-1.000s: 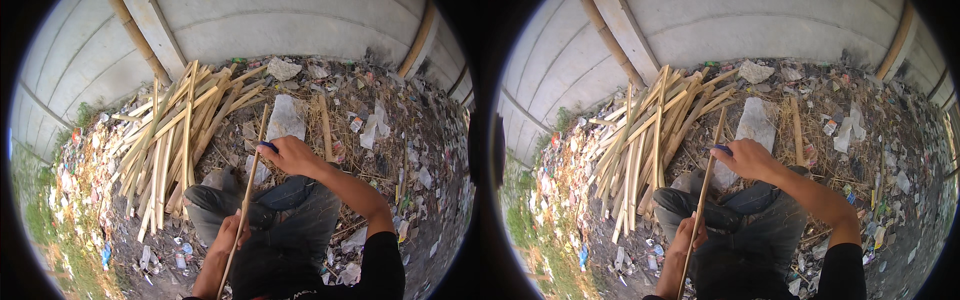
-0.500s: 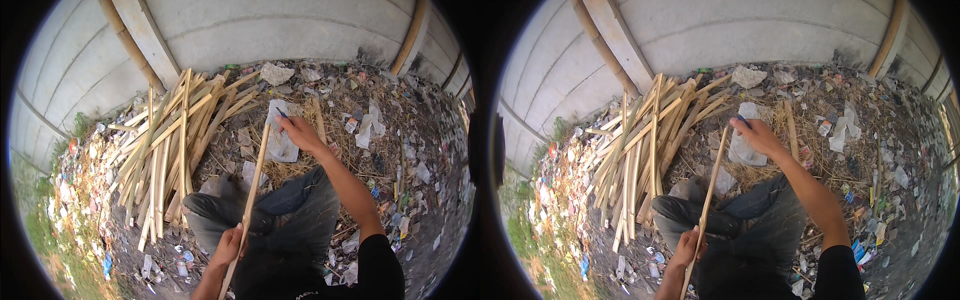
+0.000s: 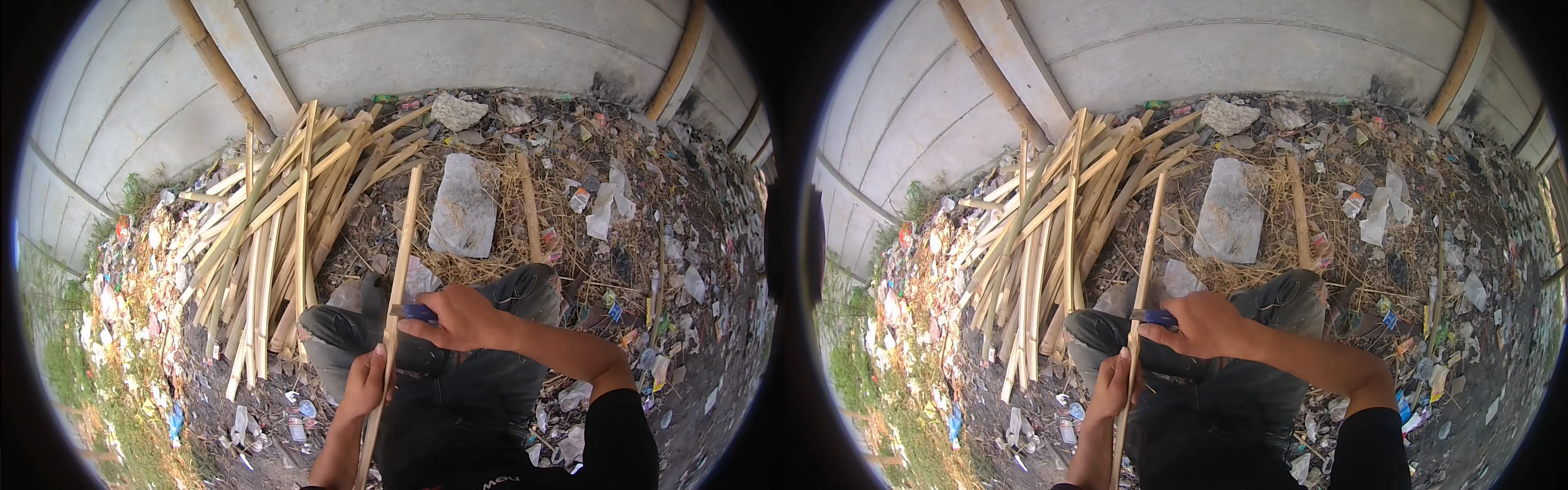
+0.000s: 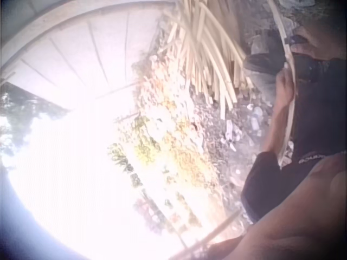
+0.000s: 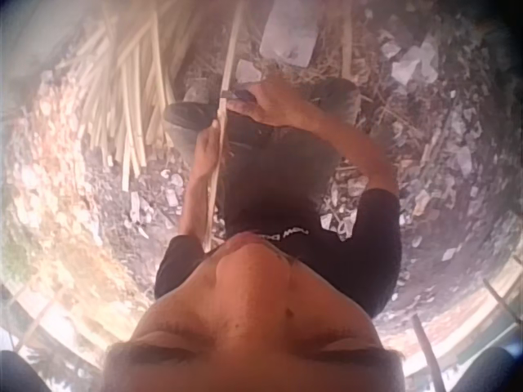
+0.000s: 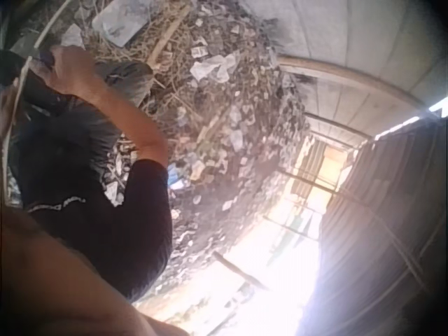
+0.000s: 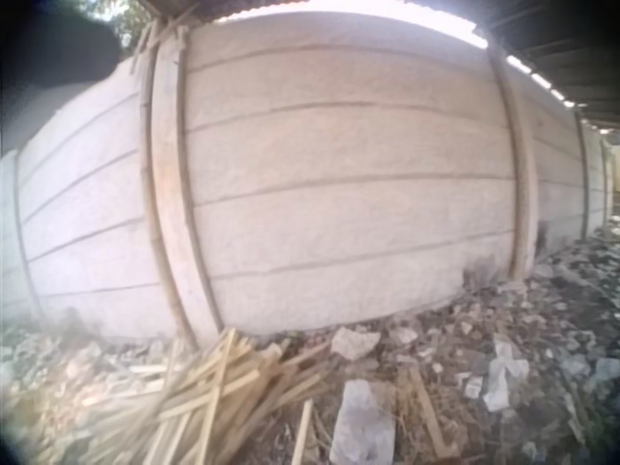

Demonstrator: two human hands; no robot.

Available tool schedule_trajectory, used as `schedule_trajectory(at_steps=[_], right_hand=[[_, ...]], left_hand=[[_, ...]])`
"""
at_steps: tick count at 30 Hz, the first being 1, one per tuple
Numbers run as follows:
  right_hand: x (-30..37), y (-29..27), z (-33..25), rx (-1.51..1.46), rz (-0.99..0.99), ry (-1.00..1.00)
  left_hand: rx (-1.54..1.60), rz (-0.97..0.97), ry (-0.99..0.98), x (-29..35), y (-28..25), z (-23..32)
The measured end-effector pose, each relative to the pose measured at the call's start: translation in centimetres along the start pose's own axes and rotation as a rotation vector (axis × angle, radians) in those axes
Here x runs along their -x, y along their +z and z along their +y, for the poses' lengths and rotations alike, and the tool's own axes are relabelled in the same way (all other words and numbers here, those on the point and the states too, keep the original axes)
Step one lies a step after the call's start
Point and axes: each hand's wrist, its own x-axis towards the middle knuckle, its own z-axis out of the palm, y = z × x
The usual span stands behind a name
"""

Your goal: The person sits on the ground and uses a knife to split long bamboo poles into thin strips. They hold the bamboo with one hand and use the knife to carefully split the material lengthwise, creating a pile of bamboo strips.

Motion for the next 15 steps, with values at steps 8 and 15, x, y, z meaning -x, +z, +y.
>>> schedule_trajectory(at_steps=[8, 15], right_hand=[[-3.4, -4.6, 3.1, 0.101, 0.154, 0.18], [-1.7, -2.0, 0.8, 0.072, -0.107, 0.041]], left_hand=[[-0.12, -0.032, -0.003, 0.6, 0.1, 0.2], [-0.086, -0.014, -0.01, 0.7, -0.1, -0.3]])
